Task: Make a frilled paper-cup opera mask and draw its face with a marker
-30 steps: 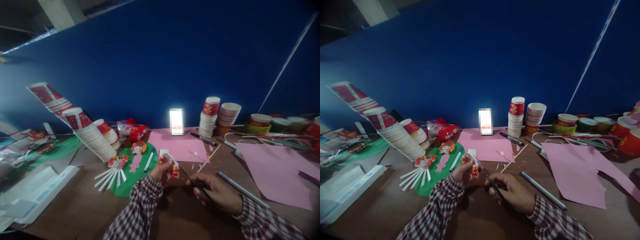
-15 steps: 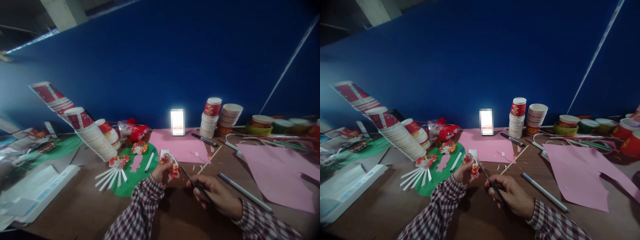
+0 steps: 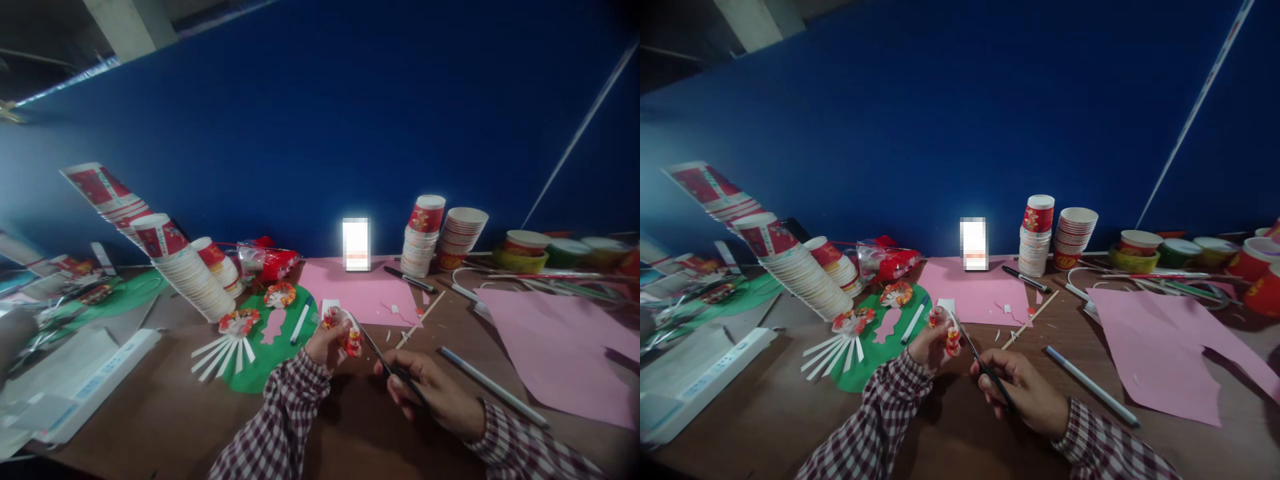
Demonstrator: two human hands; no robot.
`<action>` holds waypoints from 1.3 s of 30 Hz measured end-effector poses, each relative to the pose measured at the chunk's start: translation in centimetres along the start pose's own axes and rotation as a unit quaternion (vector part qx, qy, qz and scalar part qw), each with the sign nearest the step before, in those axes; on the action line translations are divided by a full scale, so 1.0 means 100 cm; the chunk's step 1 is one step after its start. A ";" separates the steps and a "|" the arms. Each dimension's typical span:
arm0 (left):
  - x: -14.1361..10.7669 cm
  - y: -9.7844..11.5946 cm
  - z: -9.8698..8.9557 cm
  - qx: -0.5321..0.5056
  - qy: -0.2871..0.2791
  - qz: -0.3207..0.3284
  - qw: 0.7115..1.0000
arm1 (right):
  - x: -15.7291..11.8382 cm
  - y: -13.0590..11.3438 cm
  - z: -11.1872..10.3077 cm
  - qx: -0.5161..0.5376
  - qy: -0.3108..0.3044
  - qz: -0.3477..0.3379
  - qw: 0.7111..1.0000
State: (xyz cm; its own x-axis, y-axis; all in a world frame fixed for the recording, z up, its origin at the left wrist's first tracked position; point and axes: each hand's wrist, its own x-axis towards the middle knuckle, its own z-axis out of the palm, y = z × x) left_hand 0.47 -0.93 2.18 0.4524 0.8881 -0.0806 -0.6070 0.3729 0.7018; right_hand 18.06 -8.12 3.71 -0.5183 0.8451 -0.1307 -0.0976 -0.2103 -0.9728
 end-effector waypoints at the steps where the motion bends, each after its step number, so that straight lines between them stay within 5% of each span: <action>1: 0.000 0.000 0.000 -0.003 0.003 -0.001 1.000 | 0.000 -0.001 0.000 -0.003 0.002 0.000 1.000; 26: 0.000 0.001 0.003 -0.013 0.003 0.002 1.000 | -0.002 -0.002 0.006 -0.091 0.023 -0.032 0.995; 39: 0.001 0.004 0.001 0.010 -0.020 -0.007 1.000 | 0.000 0.001 0.002 -0.050 0.012 -0.012 0.999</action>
State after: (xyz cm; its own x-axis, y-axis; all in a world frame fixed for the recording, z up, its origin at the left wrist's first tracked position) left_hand 0.28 -0.72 2.51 0.4858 0.8718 -0.0624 -0.5880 0.3788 0.7147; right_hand 17.91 -8.25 3.63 -0.4966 0.8608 -0.1113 -0.0242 -0.1419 -0.9896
